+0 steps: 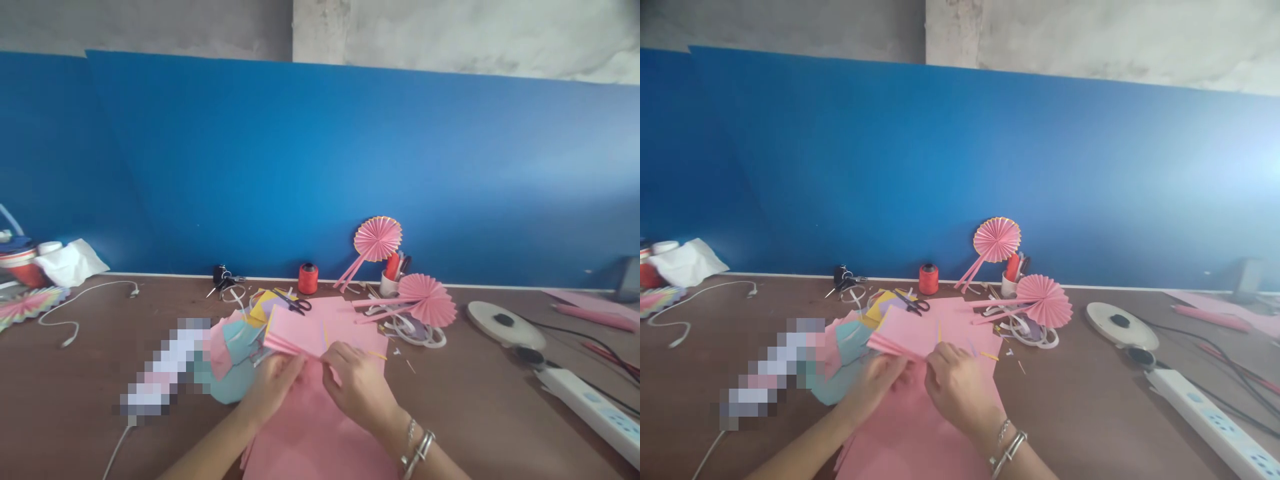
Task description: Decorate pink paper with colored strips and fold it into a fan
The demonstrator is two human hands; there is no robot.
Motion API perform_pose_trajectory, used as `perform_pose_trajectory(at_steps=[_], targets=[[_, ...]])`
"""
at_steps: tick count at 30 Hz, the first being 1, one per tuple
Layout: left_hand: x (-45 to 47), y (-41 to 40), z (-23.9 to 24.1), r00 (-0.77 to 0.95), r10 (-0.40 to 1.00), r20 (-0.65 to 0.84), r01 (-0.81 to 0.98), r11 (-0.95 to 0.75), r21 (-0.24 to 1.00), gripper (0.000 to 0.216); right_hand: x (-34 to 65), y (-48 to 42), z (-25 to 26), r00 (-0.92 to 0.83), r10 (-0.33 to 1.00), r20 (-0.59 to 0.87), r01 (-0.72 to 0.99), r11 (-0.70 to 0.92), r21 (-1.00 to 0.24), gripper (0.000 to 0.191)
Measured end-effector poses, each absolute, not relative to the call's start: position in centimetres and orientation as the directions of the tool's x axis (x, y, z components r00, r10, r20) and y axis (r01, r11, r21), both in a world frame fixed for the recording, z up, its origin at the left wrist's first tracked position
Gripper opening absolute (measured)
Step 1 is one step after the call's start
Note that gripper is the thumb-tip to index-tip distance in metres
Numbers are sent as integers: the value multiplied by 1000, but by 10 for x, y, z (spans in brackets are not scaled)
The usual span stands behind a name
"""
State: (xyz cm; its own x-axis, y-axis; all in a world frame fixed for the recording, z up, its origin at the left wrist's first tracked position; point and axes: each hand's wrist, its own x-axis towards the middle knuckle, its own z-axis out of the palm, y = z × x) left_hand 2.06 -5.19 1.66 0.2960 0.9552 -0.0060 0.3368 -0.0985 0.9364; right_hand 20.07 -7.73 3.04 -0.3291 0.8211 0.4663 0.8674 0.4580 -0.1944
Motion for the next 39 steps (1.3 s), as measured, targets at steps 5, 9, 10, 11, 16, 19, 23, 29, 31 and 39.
perform_pose_trajectory(at_steps=[5,9,10,11,16,19,23,29,31,39], targets=[[16,-53,13,72,979,193,530,-202,824,43,192,-89,41,-492,683,539,746,650,-143,15],[5,-50,19,264,794,547,742,-529,411,35,191,-96,47,-421,499,757,727,685,-48,31],[5,-49,20,320,768,555,771,-551,318,40,191,-96,48,-423,477,770,738,674,-12,32],[6,-50,21,368,761,534,795,-555,244,44,191,-97,48,-437,482,759,753,658,15,33],[23,-53,14,562,773,294,799,-599,48,40,195,-84,36,-513,683,520,797,603,-5,17],[26,-53,10,618,759,207,765,-641,66,28,206,-72,24,-475,800,366,846,529,-59,16],[16,-51,14,556,807,198,783,-589,200,18,221,-64,20,-370,917,148,902,393,-178,16],[5,-47,21,526,841,126,793,-538,285,23,232,-65,30,-297,954,42,884,291,-365,22],[4,-47,23,518,848,111,793,-524,311,23,234,-64,31,-269,963,28,879,257,-401,21],[-3,-41,22,391,914,108,707,-374,601,17,241,-58,24,-296,951,89,755,290,-589,21]])
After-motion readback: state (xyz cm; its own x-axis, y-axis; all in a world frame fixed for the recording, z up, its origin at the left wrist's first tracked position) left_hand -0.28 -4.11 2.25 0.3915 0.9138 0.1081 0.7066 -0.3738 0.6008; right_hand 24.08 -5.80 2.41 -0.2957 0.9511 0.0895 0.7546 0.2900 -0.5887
